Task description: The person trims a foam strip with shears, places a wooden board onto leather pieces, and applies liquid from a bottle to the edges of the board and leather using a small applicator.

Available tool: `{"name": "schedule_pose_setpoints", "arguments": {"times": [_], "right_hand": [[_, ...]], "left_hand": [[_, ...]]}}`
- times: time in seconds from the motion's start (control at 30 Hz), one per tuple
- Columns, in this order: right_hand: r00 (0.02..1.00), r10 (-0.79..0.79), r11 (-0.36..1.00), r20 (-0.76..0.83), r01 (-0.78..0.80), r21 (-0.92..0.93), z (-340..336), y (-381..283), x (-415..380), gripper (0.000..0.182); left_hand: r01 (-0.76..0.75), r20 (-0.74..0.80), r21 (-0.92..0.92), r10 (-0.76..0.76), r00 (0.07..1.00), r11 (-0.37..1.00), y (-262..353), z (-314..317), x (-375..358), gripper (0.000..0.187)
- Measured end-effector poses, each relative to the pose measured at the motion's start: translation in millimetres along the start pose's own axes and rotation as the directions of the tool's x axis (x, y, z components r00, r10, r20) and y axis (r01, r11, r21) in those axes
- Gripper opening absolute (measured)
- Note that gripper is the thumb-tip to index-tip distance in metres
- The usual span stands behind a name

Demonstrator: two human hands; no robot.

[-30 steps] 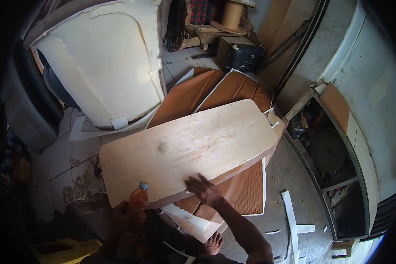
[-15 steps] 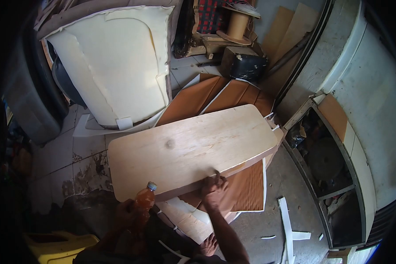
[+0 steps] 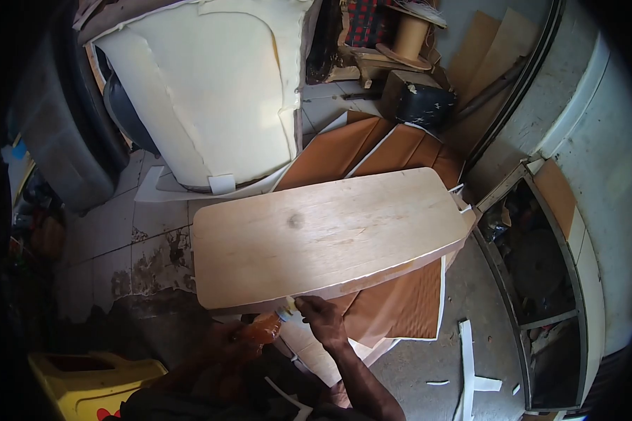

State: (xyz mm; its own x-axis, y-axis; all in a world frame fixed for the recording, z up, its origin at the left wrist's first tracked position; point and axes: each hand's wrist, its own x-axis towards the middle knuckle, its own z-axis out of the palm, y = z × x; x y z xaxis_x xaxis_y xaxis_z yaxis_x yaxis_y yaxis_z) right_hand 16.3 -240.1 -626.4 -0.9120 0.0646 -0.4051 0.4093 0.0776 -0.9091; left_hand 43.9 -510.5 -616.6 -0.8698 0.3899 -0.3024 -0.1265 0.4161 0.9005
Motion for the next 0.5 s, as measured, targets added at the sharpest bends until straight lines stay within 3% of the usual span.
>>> {"name": "schedule_pose_setpoints", "arguments": {"times": [0.07,0.17,0.23,0.27,0.33,0.37,0.4,0.43,0.5], "right_hand": [[0.999,-0.008,0.996,0.049,0.012,-0.088,-1,-4,-1,0.043],[0.996,-0.013,0.976,0.093,0.033,-0.214,1,-3,0,0.042],[0.979,-0.183,0.949,0.092,0.200,-0.242,5,7,2,0.041],[0.978,-0.185,0.949,0.093,0.202,-0.243,6,8,0,0.041],[0.938,0.024,0.987,0.346,0.033,-0.157,9,-3,-11,0.045],[0.924,0.083,0.994,0.373,-0.047,-0.102,8,-1,-10,0.041],[0.925,0.082,0.993,0.370,-0.046,-0.104,4,7,-4,0.041],[0.973,0.113,0.980,0.203,-0.143,0.139,-3,20,3,0.037],[0.964,0.263,0.821,-0.027,-0.209,0.531,-24,22,10,0.023]], "left_hand": [[-0.010,0.004,-0.034,0.011,1.000,0.999,-5,0,2,0.041],[0.018,0.039,0.056,-0.020,0.999,0.998,-12,-4,3,0.042],[0.006,0.003,0.239,-0.007,1.000,0.971,-19,-5,2,0.043],[0.005,0.002,0.238,-0.005,1.000,0.971,-33,-2,3,0.043],[0.140,-0.202,0.068,-0.124,0.971,0.988,-61,4,2,0.041],[0.139,-0.202,0.066,-0.123,0.972,0.988,-64,1,-2,0.041],[0.088,-0.345,-0.042,-0.097,0.934,0.995,-57,-4,-7,0.040],[0.026,-0.479,-0.148,-0.094,0.873,0.989,-55,-5,-12,0.040],[0.105,-0.651,-0.116,-0.155,0.743,0.988,-93,-25,-24,0.040]]}}
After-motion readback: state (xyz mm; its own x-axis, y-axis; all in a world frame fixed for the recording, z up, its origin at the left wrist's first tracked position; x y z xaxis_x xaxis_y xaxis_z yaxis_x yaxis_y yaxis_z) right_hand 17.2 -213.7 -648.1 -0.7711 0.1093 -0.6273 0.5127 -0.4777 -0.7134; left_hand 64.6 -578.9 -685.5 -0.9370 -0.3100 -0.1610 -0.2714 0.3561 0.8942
